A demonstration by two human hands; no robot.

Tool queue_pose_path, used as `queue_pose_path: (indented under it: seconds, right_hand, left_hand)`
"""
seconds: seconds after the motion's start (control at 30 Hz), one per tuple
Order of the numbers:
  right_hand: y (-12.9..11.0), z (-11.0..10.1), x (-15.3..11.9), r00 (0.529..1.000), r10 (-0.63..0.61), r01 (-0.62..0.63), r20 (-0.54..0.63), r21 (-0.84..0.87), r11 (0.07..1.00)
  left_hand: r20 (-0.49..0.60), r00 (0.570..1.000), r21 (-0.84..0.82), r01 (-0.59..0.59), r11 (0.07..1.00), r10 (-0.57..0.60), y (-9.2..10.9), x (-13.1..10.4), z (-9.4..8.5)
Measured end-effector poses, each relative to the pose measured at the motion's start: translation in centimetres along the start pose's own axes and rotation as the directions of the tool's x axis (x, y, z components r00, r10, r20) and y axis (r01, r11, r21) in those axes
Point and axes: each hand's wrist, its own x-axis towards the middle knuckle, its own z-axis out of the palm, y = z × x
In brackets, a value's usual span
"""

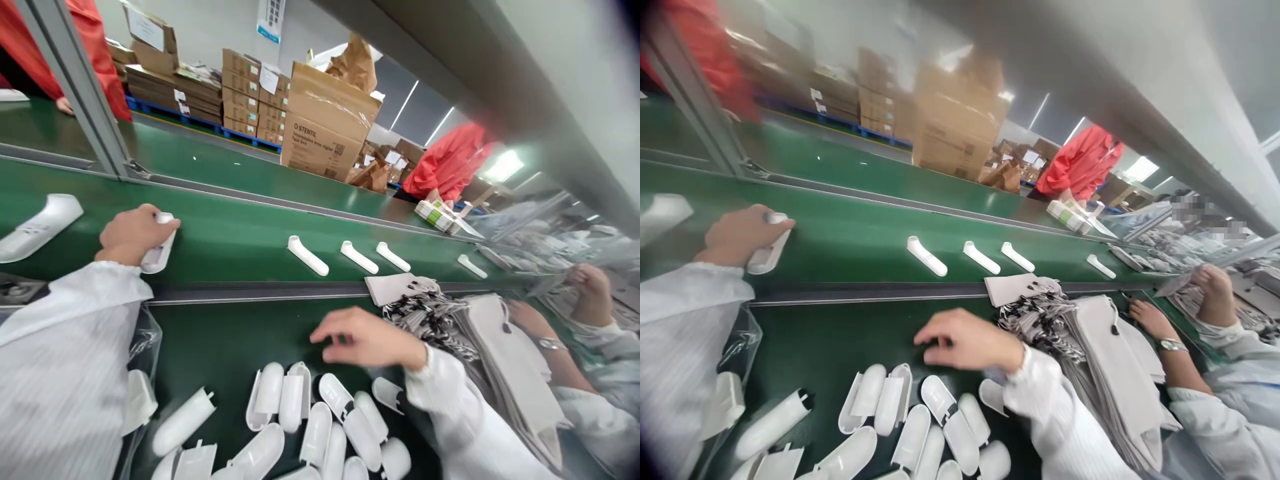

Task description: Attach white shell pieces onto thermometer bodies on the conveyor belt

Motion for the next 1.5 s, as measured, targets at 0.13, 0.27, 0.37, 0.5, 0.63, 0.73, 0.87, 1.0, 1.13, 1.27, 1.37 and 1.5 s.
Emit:
queue_pose_path:
  seconds: [0.13,0.27,0.37,0.5,0.63,0.73,0.87,1.0,1.13,1.27,1.37,1.5]
  right_hand:
    - [-1.2,3.3,-2.5,0.994,0.069,-0.060,0.086,-0.102,0.993]
    - [0.4,2.7,0.0,0.997,0.083,-0.083,-0.011,-0.002,0.997]
    - [0.7,0.9,4.9,0.981,-0.012,0.023,-0.192,0.059,0.998]
    - [0.1,1.0,14.1,0.881,-0.050,0.095,-0.471,0.072,0.993]
    - [-1.1,3.5,21.4,0.831,-0.068,0.057,-0.553,-0.037,0.998]
    - [-1.5,5.2,23.2,0.865,-0.143,0.081,-0.480,-0.148,0.986]
    - [-1.2,6.2,22.9,0.892,-0.220,0.129,-0.394,-0.245,0.961]
    - [-0.8,5.9,23.0,0.925,-0.127,-0.007,-0.357,-0.351,0.936]
    - [-1.0,5.4,23.5,0.931,-0.061,-0.082,-0.361,-0.368,0.926]
    - [-2.3,5.3,24.4,0.891,0.072,-0.242,-0.448,-0.335,0.911]
    - [-2.8,4.9,24.8,0.830,0.200,-0.390,-0.520,-0.285,0.876]
    - [0.5,2.6,21.5,0.798,0.256,-0.444,-0.545,-0.246,0.861]
  left_hand:
    - [0.100,0.995,-0.115,0.017,0.993,-0.006,-0.2,-0.9,-0.8]
    - [0.080,0.997,-0.124,-0.003,0.992,0.013,-0.2,-2.1,-1.2]
    - [0.066,0.995,-0.125,-0.061,0.990,0.069,-0.1,-2.4,-0.9]
    - [0.067,0.987,-0.112,-0.137,0.984,0.145,0.1,-2.5,-0.4]
    - [0.058,0.982,-0.088,-0.173,0.981,0.178,0.7,-2.7,0.1]
    - [0.063,0.982,-0.078,-0.175,0.981,0.180,1.3,-2.9,0.4]
    - [0.063,0.982,-0.077,-0.173,0.982,0.178,2.2,-3.3,0.9]
    - [0.075,0.972,-0.074,-0.215,0.974,0.221,2.8,-3.7,1.2]
    - [0.134,0.942,-0.106,-0.296,0.949,0.308,3.1,-4.1,0.9]
    - [0.108,0.941,-0.181,-0.297,0.937,0.319,3.3,-4.5,0.0]
    - [-0.069,0.955,-0.181,-0.295,0.938,0.287,2.7,-4.4,-1.0]
    - [-0.244,0.962,-0.131,-0.161,0.978,0.126,1.0,-3.9,-1.8]
